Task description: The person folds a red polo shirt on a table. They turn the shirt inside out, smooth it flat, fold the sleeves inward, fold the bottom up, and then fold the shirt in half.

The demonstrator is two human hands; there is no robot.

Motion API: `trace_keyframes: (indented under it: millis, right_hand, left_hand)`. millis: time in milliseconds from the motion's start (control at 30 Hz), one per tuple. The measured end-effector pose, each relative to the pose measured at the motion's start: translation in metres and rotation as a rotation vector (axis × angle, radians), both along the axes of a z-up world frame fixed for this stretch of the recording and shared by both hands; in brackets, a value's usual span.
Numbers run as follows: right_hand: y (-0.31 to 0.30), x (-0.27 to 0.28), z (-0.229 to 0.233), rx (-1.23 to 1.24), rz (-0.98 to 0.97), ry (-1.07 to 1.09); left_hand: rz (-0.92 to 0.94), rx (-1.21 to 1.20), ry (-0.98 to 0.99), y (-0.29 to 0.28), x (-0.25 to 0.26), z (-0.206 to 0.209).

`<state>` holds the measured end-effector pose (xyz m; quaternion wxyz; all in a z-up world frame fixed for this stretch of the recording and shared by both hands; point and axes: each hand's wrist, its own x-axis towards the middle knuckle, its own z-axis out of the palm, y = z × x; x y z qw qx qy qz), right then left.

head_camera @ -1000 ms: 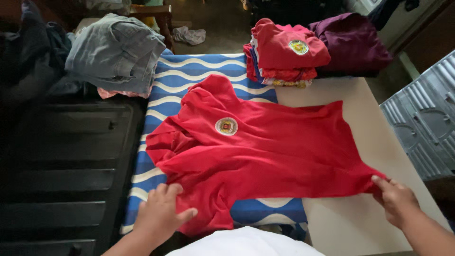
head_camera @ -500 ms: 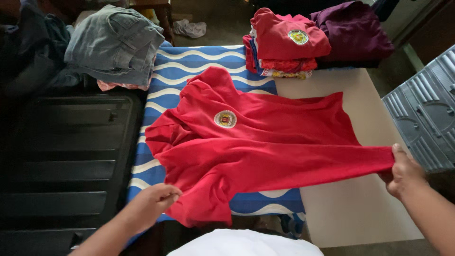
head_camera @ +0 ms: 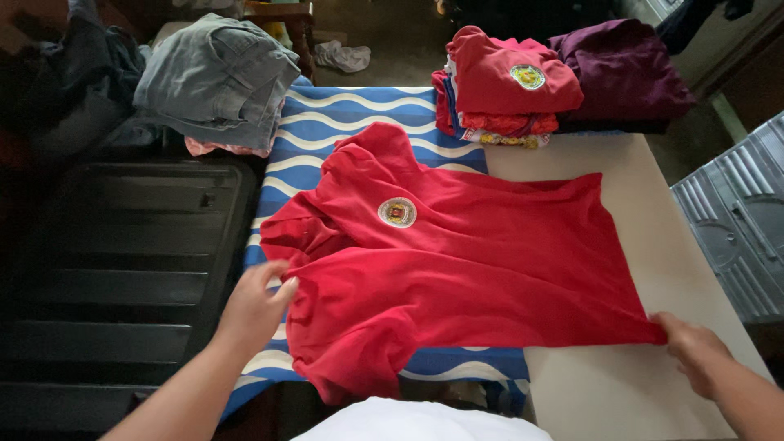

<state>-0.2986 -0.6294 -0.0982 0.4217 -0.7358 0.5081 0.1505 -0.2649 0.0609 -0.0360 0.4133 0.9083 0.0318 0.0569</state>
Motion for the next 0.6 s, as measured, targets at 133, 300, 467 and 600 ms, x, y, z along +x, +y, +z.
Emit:
trace_keyframes:
  millis: [133,300,467,600]
  right_hand:
    - [0.000,0.024,0.002,-0.080,0.101,0.011]
    - [-0.005,0.045,-0.016,-0.049,0.110,0.042]
    - [-0.009,0.043,-0.036,-0.110,0.045,0.061]
    - [-0.006,0.043,-0.036,-0.078,0.132,-0.011]
  left_hand:
    - [-0.067,0.239,0.079,-0.030,0.036,0.018]
    - [-0.172,0.390,0.497,-0.054,0.068,0.028]
    - [-0.377,0.679,0.378,-0.065,0.072,0.022]
    - [-0.440,0.815,0.435,-0.064,0.066,0.024]
